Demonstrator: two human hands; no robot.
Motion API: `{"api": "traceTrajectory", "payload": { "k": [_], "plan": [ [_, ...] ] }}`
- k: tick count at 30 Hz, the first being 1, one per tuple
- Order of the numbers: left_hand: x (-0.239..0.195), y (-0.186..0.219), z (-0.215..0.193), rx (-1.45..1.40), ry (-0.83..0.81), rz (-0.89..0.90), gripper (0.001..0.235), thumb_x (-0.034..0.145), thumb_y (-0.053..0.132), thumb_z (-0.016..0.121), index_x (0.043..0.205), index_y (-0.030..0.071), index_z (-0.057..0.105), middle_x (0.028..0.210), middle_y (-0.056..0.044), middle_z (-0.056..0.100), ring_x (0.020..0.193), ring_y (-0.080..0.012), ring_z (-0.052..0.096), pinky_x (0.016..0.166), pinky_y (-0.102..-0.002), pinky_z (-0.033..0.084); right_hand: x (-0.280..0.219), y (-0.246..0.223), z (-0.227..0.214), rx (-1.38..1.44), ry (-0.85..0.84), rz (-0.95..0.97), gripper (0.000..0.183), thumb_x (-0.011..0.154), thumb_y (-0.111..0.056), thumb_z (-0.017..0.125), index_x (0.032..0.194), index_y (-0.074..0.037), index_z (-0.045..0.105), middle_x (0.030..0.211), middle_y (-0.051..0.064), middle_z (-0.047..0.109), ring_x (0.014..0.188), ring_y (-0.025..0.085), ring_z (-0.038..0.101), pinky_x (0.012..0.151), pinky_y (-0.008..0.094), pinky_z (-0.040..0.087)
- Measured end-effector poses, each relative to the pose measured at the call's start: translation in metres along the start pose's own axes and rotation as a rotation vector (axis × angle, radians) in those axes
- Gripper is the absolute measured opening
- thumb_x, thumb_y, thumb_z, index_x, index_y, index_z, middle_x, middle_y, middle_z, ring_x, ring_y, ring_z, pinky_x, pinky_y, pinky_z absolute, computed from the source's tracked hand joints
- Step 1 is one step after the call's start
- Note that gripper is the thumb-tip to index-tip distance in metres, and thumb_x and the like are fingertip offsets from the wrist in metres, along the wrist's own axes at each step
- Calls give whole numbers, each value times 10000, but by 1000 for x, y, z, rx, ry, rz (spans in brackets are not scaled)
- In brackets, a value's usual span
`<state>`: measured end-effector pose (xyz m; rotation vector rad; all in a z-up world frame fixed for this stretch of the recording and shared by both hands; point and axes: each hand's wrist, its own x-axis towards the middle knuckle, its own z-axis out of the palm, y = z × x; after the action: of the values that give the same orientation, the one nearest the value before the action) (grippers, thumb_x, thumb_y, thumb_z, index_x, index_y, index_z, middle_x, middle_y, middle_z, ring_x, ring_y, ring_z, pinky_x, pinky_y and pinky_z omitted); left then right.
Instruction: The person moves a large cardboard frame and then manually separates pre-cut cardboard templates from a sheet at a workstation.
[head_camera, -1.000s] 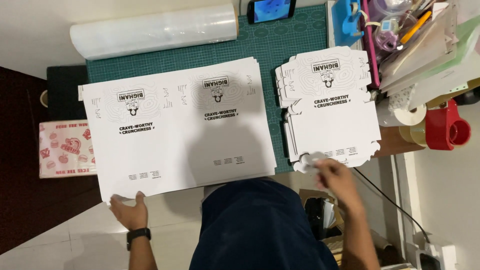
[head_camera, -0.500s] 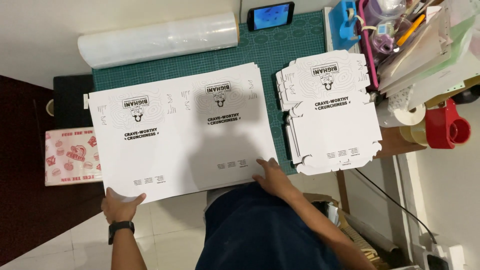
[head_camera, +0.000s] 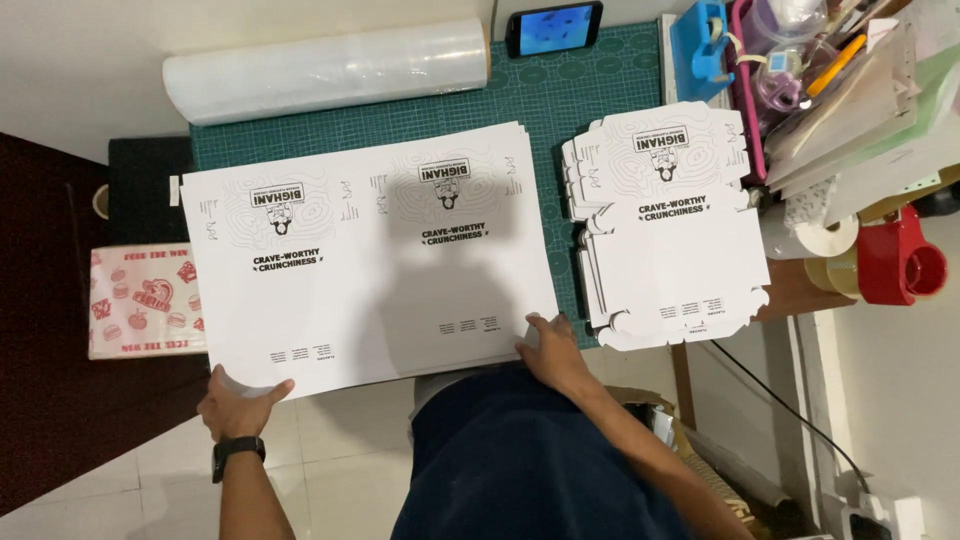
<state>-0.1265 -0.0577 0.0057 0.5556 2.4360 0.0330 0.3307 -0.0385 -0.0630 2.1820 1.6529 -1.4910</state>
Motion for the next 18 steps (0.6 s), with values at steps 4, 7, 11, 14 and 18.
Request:
{"api": "traceTrajectory", "payload": {
  "k": [4, 7, 11, 14, 18],
  "plan": [
    [-4, -6, -3, 57, -3, 45, 1182, 658, 390, 893, 1633, 195, 255, 1595, -237, 318, 1456, -414, 326, 1109, -637, 390, 8, 8, 1, -11, -31, 69, 635, 973, -400, 636, 1552, -270, 410, 1593, 369, 200, 1549, 478, 107, 1214, 592, 238],
    [23, -34, 2, 75, -77, 119, 1269, 625, 237, 945, 1645, 229, 191, 1617, -221, 228, 1437, -459, 345, 1164, -626, 355, -4, -4, -14, 5, -30, 52, 722, 942, -260, 720, 1561, -300, 352, 1593, 342, 188, 1483, 519, 241, 1165, 617, 348],
    [48, -64, 9, 240, -50, 219, 1192, 709, 197, 931, 1644, 275, 196, 1617, -184, 283, 1377, -400, 455, 1047, -614, 462, 7, 24, -2, -72, -5, -60, 982, 852, 60, 720, 1616, -311, 228, 1542, 389, 207, 1365, 578, 389, 1065, 592, 466],
    [67, -77, 12, 243, 2, 297, 895, 860, 113, 776, 1617, 237, 313, 1517, -267, 429, 1256, -460, 544, 1023, -575, 486, 21, 49, 15, -272, 122, -199, 913, 862, 163, 544, 1613, -280, 273, 1222, 293, 475, 963, 440, 600, 753, 550, 592],
    [105, -105, 24, 292, 85, 376, 759, 873, 127, 759, 1559, 207, 443, 1340, -257, 593, 1168, -429, 593, 956, -537, 508, 25, 61, 28, -534, 154, -258, 843, 888, 80, 572, 1607, -256, 287, 1184, 304, 530, 805, 393, 669, 615, 503, 617]
  ]
}}
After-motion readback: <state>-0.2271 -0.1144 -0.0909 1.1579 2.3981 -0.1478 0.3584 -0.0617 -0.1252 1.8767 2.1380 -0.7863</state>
